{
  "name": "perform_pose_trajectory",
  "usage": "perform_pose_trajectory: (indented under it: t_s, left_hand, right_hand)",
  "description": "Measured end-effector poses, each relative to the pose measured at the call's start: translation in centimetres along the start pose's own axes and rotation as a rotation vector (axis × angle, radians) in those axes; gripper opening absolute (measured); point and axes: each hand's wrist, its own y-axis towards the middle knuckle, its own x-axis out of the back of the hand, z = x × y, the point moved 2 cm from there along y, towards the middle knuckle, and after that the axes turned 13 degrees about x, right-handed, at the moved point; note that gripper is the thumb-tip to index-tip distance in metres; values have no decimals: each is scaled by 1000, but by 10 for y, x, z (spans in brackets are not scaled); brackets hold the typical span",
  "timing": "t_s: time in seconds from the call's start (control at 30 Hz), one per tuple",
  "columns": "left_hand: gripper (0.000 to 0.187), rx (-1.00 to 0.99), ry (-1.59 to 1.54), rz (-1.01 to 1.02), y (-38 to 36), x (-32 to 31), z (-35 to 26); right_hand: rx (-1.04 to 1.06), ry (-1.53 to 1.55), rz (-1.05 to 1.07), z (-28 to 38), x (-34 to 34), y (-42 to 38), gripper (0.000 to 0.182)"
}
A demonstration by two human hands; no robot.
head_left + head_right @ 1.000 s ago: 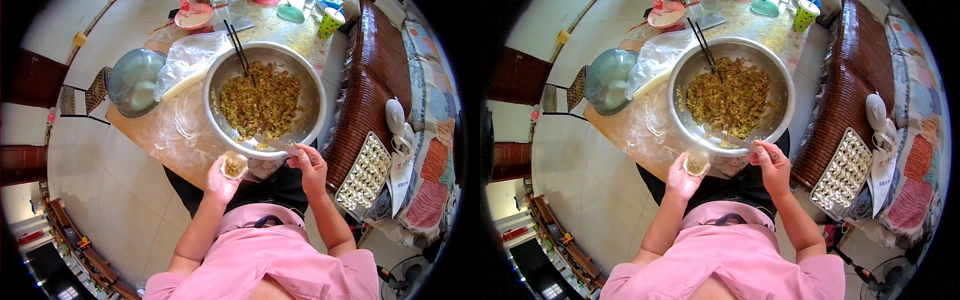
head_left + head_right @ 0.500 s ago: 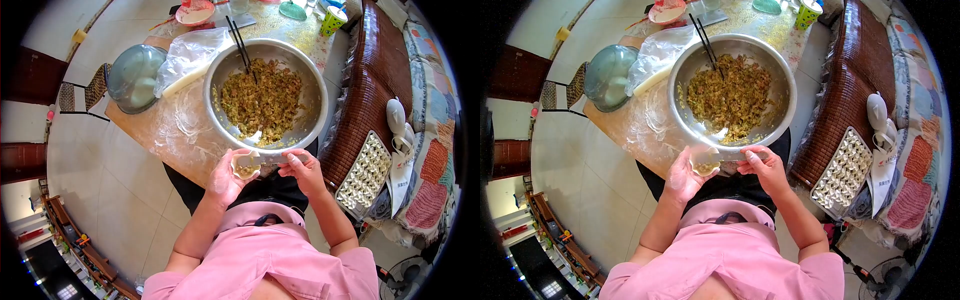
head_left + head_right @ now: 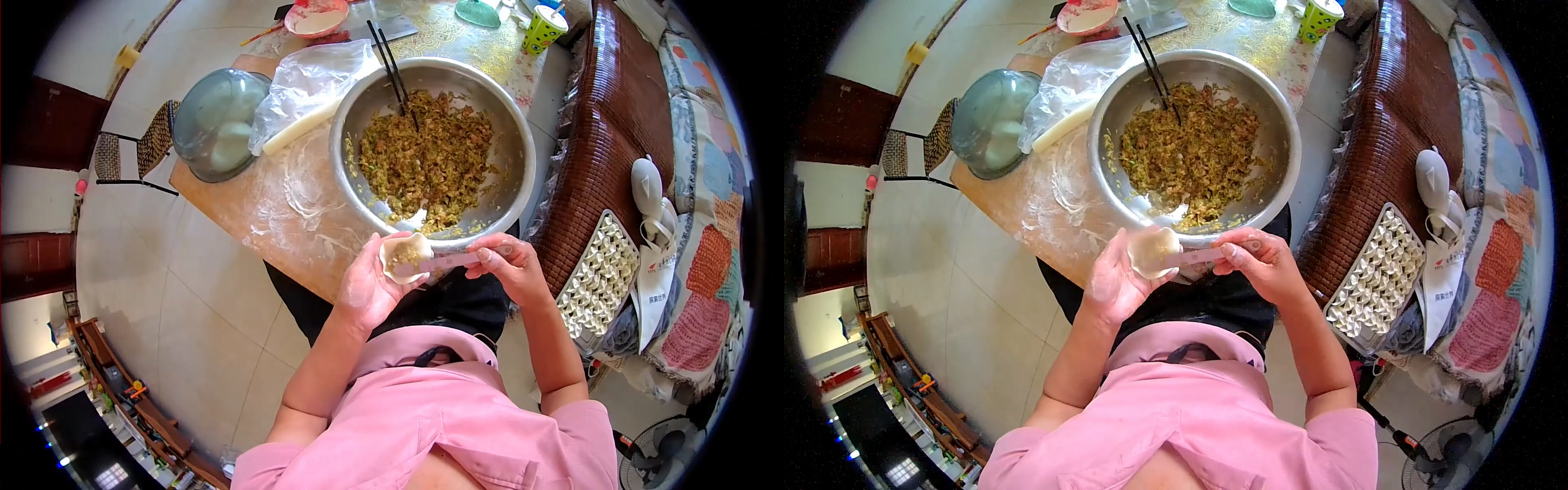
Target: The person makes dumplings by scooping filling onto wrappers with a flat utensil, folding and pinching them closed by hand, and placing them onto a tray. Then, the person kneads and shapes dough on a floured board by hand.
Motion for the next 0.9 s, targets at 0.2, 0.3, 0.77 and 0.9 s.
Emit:
perform_pose_trajectory:
  t_s: [0.2,0.3,0.77,0.9]
  left_hand:
    - [44,-30,-9,63,5,-1,-1]
    - [44,-47,-52,-5,7,2,-2]
    - [38,-121,-117,23,14,10,-9]
    - [33,-102,-184,6,21,10,-8]
  right_hand:
    - [16,-65,-67,-5,-4,2,20]
    - [24,190,-191,-3,5,0,20]
    - [384,-356,-327,4,15,25,14]
    - [644,-1333,-19,-13,0,41,14]
